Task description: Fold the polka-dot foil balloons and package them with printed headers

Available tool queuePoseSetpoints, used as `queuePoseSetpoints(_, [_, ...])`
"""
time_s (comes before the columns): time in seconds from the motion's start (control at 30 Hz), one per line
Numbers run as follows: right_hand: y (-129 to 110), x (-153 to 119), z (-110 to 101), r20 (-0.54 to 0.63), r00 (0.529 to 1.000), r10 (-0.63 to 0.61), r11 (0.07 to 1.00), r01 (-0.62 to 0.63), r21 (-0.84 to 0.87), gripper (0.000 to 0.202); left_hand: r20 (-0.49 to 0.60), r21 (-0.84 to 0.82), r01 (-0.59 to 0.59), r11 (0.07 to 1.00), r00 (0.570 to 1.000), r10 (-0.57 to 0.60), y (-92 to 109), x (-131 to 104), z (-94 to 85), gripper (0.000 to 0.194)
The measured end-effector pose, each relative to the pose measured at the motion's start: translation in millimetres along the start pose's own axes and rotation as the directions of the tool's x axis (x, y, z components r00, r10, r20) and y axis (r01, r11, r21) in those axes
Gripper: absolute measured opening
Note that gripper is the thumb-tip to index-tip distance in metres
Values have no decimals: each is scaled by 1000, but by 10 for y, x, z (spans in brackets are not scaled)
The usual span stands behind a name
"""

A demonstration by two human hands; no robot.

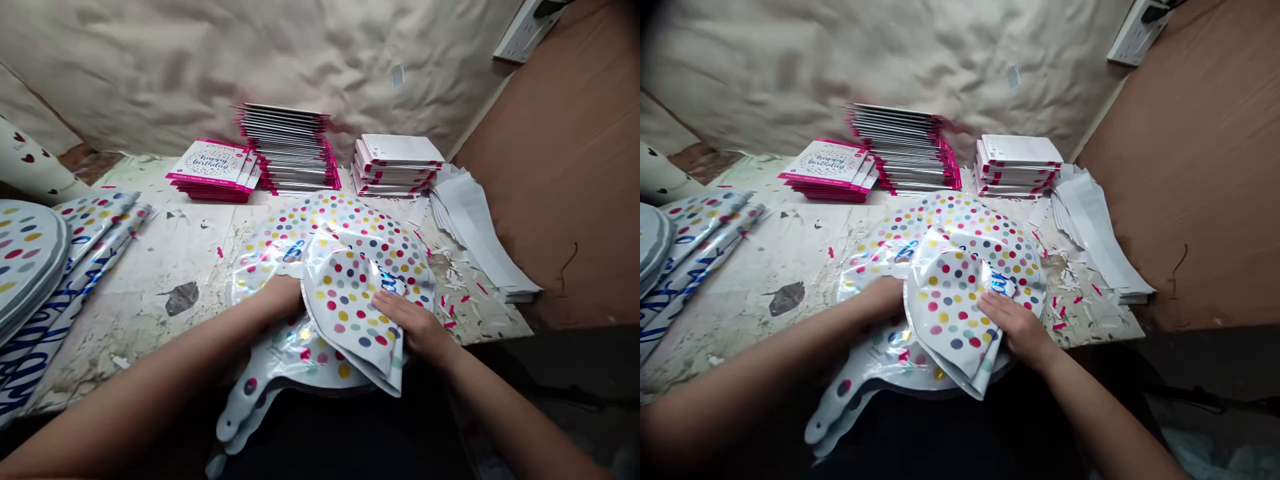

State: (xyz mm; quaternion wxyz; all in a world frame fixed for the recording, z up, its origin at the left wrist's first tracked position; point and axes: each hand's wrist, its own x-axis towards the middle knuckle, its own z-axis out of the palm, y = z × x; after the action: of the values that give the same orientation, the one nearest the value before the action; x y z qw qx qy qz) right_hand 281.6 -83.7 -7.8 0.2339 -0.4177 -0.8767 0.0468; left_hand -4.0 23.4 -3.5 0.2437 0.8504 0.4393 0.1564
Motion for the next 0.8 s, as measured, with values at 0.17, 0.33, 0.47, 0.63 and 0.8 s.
queuePoseSetpoints(0.17, [124,-299,225,91,996,10,1000,-12,19,57,-183,-235,289,928,925,-334,-297,-18,-377,31])
queuePoseSetpoints(0.33, [106,-285,276,91,995,29,1000,-30,7,55,281,-787,483,383,834,-474,-99,438,-341,49])
queuePoseSetpoints(0.47, [100,-268,258,88,996,31,1000,-31,-7,54,649,-708,702,76,690,-321,-1,845,-288,55])
queuePoseSetpoints(0.63, [104,-259,249,96,995,36,999,-36,-4,54,704,-692,715,-100,637,-314,131,967,-159,22])
queuePoseSetpoints(0.8, [144,-268,271,61,998,30,999,-32,29,53,585,-793,601,-99,707,-398,103,796,-81,23])
